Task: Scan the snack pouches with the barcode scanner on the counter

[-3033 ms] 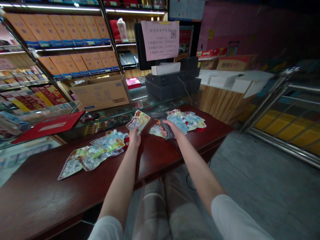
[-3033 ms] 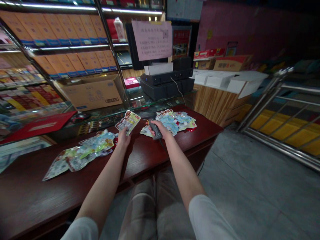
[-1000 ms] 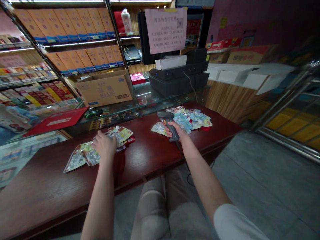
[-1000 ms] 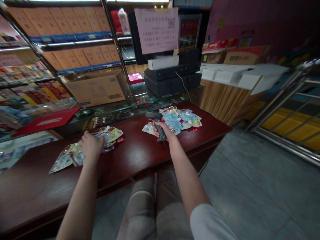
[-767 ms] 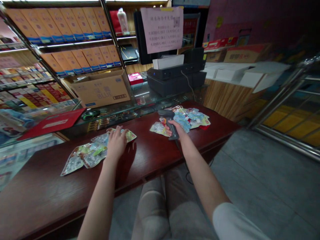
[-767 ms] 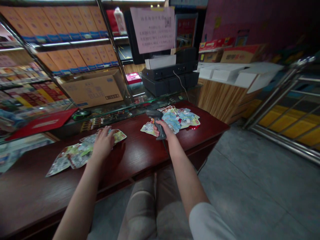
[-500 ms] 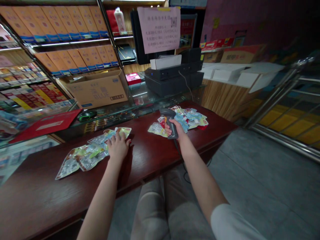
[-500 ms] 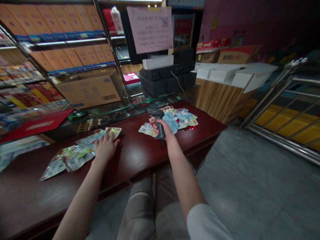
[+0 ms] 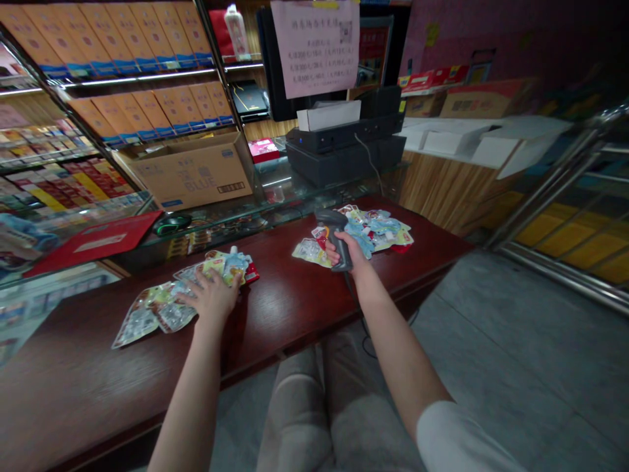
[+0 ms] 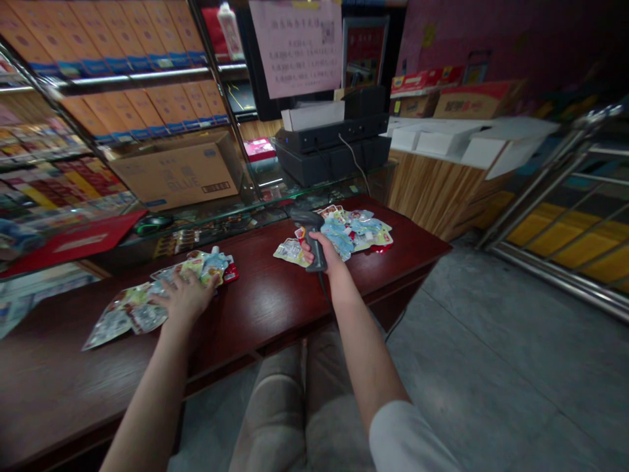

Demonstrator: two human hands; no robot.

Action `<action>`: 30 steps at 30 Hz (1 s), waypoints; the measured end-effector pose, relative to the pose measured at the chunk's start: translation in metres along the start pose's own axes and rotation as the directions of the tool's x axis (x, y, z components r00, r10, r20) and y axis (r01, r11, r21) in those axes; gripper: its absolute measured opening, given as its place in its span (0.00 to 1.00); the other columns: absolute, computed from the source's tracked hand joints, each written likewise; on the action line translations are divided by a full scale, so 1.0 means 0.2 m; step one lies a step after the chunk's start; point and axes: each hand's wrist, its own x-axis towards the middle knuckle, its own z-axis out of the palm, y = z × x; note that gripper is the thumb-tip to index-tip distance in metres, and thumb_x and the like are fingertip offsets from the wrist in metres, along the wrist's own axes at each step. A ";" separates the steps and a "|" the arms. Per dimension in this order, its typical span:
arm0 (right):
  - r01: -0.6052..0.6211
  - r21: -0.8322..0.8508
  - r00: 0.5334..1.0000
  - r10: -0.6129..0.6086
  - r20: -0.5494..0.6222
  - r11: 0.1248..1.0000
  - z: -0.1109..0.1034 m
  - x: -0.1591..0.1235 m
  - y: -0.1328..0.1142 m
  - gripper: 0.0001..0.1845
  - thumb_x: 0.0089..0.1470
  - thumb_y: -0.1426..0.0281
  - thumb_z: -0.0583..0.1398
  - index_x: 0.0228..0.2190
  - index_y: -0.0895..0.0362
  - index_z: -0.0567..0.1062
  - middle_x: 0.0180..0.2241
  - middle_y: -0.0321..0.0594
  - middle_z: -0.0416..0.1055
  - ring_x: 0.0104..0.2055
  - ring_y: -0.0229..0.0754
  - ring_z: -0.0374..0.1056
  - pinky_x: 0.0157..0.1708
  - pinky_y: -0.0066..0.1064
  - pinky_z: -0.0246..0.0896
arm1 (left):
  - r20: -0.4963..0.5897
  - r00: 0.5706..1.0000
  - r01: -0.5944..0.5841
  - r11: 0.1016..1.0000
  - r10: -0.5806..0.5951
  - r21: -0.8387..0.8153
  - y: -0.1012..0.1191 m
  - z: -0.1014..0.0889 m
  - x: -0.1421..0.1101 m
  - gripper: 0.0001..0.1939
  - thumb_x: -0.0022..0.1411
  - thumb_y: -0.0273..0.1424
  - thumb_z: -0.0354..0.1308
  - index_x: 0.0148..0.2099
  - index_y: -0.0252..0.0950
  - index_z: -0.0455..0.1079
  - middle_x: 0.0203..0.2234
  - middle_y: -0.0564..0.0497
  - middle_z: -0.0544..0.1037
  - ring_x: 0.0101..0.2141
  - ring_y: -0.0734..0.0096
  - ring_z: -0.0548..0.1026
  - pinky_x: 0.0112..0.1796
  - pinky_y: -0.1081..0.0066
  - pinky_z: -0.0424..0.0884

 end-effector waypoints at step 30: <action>-0.019 0.005 0.999 0.019 0.031 1.000 -0.11 0.05 0.04 0.19 0.57 0.51 0.55 0.33 0.54 0.65 0.21 0.31 0.61 0.16 0.32 0.51 0.14 0.24 0.50 | 0.530 0.591 -0.657 0.744 0.608 -0.121 0.86 0.18 0.30 0.50 0.51 0.54 0.62 0.71 0.43 0.54 0.67 0.30 0.57 0.64 0.32 0.58 0.57 0.41 0.58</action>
